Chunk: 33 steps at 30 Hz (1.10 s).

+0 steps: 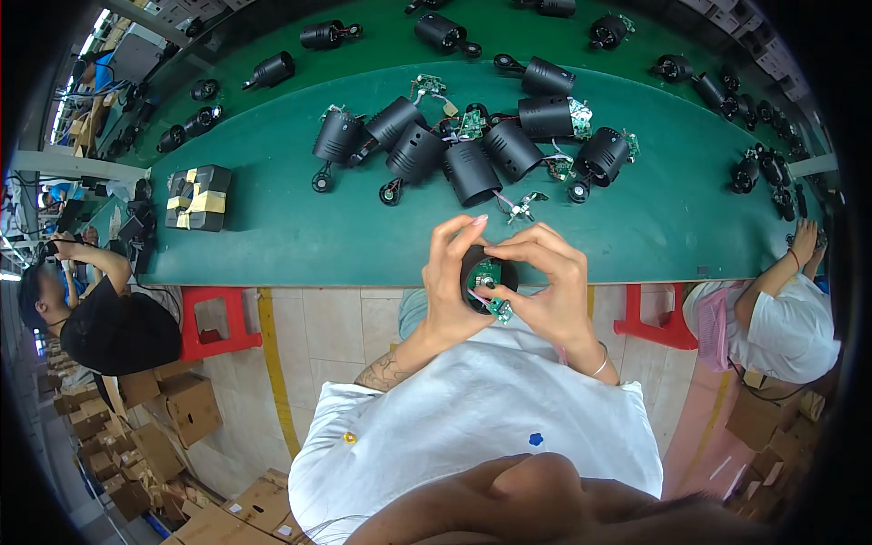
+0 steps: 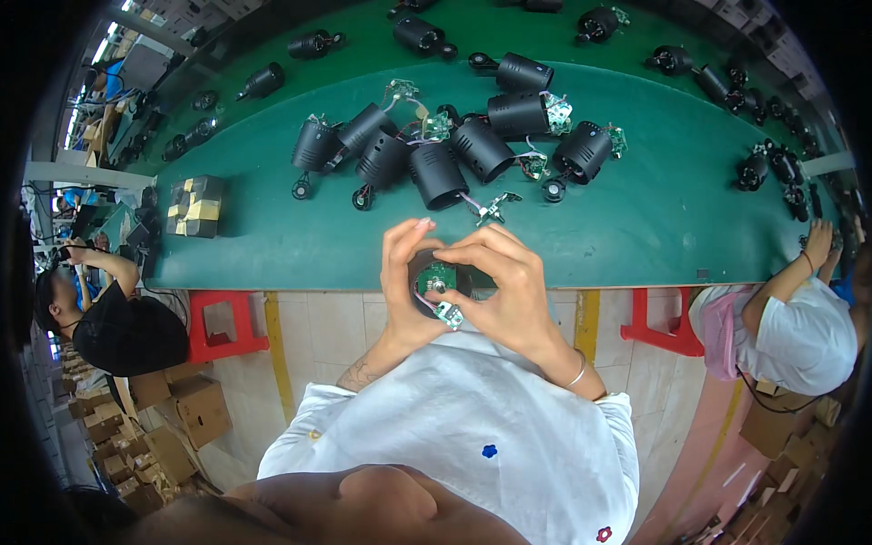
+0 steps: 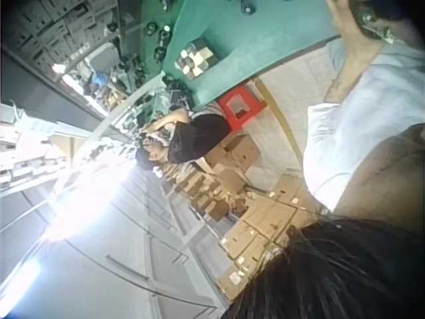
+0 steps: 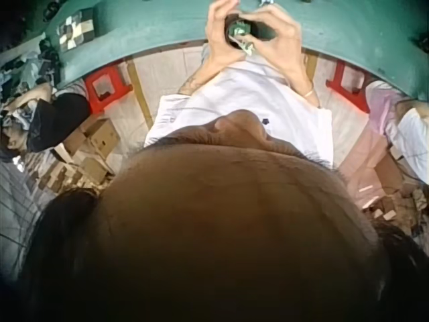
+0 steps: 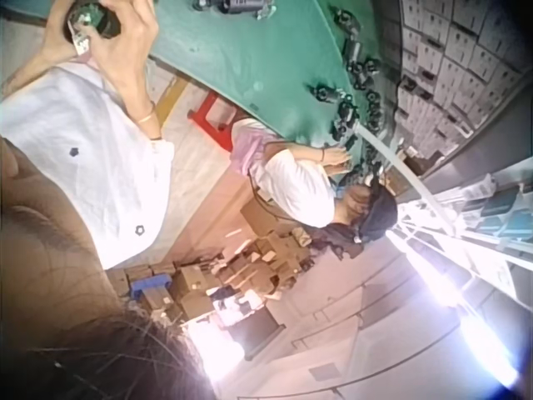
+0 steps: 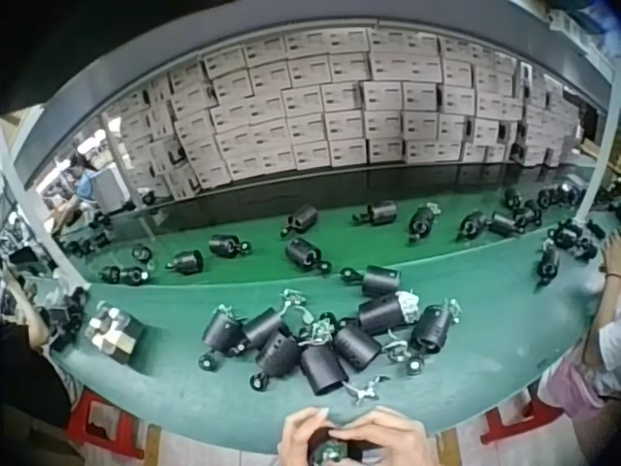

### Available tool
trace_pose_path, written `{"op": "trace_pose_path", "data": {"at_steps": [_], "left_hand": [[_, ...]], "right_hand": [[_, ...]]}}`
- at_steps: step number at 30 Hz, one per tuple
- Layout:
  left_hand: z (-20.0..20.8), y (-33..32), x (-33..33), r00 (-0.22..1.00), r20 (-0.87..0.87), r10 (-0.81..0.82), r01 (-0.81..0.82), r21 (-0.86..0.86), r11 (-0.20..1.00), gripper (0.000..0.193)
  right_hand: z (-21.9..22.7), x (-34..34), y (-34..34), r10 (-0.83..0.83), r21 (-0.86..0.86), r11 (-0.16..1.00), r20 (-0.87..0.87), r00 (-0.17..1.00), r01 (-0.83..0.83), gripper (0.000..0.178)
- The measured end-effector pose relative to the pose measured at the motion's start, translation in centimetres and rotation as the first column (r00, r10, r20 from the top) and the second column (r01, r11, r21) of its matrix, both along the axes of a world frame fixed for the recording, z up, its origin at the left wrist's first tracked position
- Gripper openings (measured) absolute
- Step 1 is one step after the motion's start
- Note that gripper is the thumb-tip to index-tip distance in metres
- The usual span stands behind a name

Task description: Assembling electronic components by inserting circuit boards into black plastic housings.

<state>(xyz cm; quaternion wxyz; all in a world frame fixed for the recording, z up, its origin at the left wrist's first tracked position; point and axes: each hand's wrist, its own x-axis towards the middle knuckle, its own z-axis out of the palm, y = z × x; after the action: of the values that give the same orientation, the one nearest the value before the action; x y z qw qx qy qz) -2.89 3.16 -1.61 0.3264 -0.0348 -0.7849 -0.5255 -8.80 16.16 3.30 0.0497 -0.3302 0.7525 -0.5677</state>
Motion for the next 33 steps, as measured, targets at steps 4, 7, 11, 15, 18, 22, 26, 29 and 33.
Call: {"op": "trace_pose_path", "data": {"at_steps": [4,7,11,15,18,22,26,29,33], "left_hand": [[0.3,-0.1,0.0,0.999,0.038,-0.017,0.017,-0.002,1.000,0.081],[1.2,0.3,-0.3,0.999,0.023,0.026,-0.028,0.076,0.997,0.082],[1.2,-0.1,-0.3,0.992,0.024,0.124,-0.125,0.050,0.991,0.082],[0.5,-0.8,-0.1,0.983,0.022,0.184,-0.183,-0.049,0.982,0.081],[0.0,-1.3,-0.1,0.993,0.013,0.119,-0.114,-0.194,0.974,0.079],[0.3,-1.1,-0.2,0.980,-0.011,0.198,-0.195,-0.235,0.952,0.074],[1.1,-0.1,-0.4,0.975,0.037,0.218,-0.203,-0.251,0.947,0.072],[1.3,0.3,-0.2,0.973,0.092,0.213,-0.184,-0.255,0.949,0.071],[1.0,0.2,0.6,0.987,0.139,0.075,-0.065,-0.076,0.995,0.076]], "right_hand": [[0.0,-0.3,-0.1,-0.005,0.003,1.000,-0.006,1.000,0.005,0.037],[0.2,-1.0,-0.4,0.042,-0.074,0.997,0.171,0.984,-0.030,0.035],[-0.1,-1.5,0.2,0.165,-0.246,0.965,0.288,0.943,-0.094,0.033],[-0.4,-1.4,0.5,0.242,-0.359,0.925,0.295,0.924,-0.127,0.031],[-0.4,-0.9,0.4,0.153,-0.275,0.956,0.178,0.972,-0.100,0.029],[-0.5,-0.4,0.6,0.088,-0.266,0.964,0.228,0.970,-0.025,0.026],[-0.2,0.4,0.5,-0.039,-0.257,0.961,0.235,0.971,0.101,0.024],[-0.1,1.0,0.4,-0.145,-0.256,0.945,0.225,0.964,0.202,0.022],[0.0,1.5,0.4,-0.140,-0.255,0.954,0.075,0.987,0.155,0.021]]}}
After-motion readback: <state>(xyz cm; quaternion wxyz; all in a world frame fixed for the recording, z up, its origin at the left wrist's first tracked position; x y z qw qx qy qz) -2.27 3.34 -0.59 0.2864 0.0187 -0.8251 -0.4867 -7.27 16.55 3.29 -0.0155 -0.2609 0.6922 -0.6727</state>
